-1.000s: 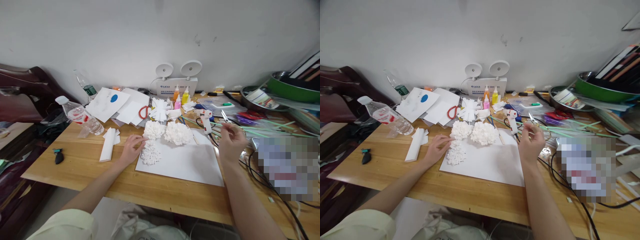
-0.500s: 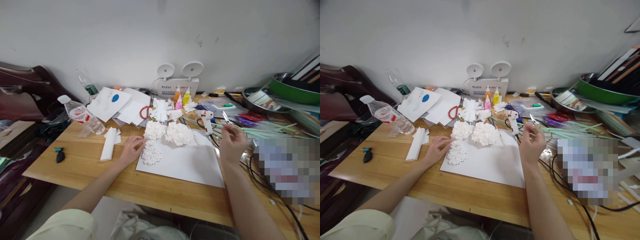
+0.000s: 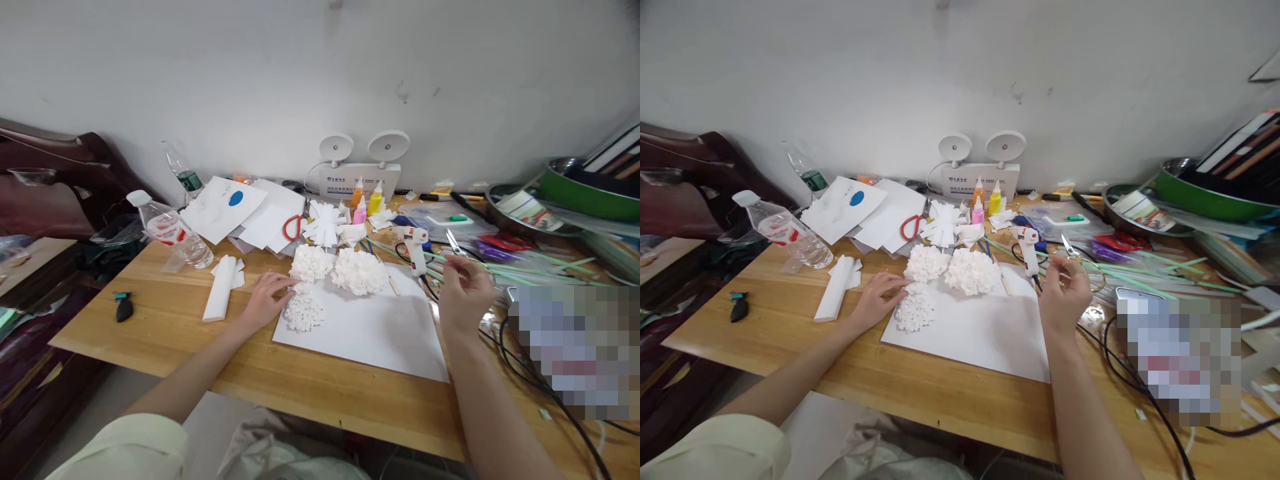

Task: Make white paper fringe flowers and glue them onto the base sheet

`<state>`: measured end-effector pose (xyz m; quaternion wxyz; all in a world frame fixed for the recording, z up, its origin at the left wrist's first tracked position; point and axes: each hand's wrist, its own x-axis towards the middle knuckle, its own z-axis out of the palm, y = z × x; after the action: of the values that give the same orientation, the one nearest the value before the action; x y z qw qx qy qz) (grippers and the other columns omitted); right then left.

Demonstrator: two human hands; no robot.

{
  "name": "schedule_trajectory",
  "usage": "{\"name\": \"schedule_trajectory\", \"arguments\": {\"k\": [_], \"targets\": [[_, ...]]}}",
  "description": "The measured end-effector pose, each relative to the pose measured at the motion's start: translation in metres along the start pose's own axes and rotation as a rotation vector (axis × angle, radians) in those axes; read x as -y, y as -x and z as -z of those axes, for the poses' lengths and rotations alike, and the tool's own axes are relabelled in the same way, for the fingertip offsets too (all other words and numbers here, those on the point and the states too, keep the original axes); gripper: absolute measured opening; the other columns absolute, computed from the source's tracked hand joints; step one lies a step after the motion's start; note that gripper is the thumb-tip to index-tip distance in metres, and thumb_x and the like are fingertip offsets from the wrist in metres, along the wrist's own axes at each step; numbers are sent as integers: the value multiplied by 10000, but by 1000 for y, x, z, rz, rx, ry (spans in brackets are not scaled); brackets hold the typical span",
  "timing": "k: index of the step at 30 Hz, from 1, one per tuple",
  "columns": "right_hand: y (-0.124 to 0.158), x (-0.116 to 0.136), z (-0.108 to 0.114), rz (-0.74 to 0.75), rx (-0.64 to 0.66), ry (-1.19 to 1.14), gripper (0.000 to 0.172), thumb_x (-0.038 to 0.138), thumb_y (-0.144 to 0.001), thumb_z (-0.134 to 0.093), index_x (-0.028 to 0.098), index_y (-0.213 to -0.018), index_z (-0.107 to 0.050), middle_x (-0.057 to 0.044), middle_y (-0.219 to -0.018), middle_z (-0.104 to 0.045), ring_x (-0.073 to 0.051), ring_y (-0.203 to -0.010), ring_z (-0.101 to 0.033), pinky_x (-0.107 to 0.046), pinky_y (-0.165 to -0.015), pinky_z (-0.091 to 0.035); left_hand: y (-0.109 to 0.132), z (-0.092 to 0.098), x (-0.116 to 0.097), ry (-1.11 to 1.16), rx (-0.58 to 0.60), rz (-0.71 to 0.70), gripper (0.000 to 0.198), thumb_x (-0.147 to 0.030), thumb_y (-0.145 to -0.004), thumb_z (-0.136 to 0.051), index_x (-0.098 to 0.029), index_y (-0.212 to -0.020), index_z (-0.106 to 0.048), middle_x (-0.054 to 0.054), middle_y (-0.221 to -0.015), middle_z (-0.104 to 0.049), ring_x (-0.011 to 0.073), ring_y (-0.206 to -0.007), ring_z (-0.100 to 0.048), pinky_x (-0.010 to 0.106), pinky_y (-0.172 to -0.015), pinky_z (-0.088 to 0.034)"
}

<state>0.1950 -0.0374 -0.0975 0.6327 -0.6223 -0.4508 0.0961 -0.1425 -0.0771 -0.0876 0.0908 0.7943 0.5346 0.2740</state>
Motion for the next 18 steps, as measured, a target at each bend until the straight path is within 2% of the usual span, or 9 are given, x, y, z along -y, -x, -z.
{"name": "schedule_trajectory", "arguments": {"k": [3,5,8,10,14,16,18], "targets": [[0,2,-2,23,-54,-15,210,300,-757,-504,183,-874,-632,-57,-872,-610,-188,-786,-577,-330,-668,-465,4,6,3,-12,-18,-1,214,-271,-794,-512,-263,-989,-601,26,-931,-624,177,-893,-529,365,-826,-377],[1,3,-3,28,-48,-34,204,297,-754,-513,180,-863,-638,-56,-852,-610,-181,-771,-576,-319,-660,-467,6,10,2,-7,-57,-4,164,-272,-788,-522,-245,-924,-610,24,-898,-627,171,-867,-535,357,-816,-381],[3,4,-5,25,-42,-62,195,288,-746,-523,172,-851,-640,-54,-833,-610,-174,-760,-575,-312,-665,-463,3,14,-6,24,-115,-22,90,-266,-790,-524,-213,-772,-594,11,-805,-627,150,-799,-542,324,-777,-396],[4,6,-6,20,-30,-76,194,285,-747,-520,167,-848,-638,-52,-825,-608,-170,-746,-574,-310,-667,-458,-7,16,-15,32,-126,-48,106,-258,-802,-507,-207,-746,-582,7,-780,-622,142,-787,-539,306,-759,-403],[5,9,-6,33,5,-75,205,294,-760,-506,163,-855,-632,-53,-828,-606,-172,-761,-562,-315,-685,-444,-52,16,-28,-62,-131,-100,153,-271,-826,-459,-209,-790,-595,16,-826,-634,151,-829,-543,310,-791,-398],[5,11,-6,37,17,-73,208,295,-761,-503,158,-851,-631,-55,-828,-602,-171,-752,-558,-310,-676,-444,-83,12,-26,-190,-57,-23,198,-278,-846,-408,-220,-870,-595,19,-917,-635,161,-906,-536,317,-827,-383],[5,11,-6,36,30,-75,208,294,-758,-504,153,-847,-629,-55,-825,-599,-168,-738,-556,-304,-660,-448,-114,4,-19,-235,-35,13,213,-264,-839,-402,-215,-886,-604,35,-953,-634,191,-964,-520,347,-849,-363]]}}
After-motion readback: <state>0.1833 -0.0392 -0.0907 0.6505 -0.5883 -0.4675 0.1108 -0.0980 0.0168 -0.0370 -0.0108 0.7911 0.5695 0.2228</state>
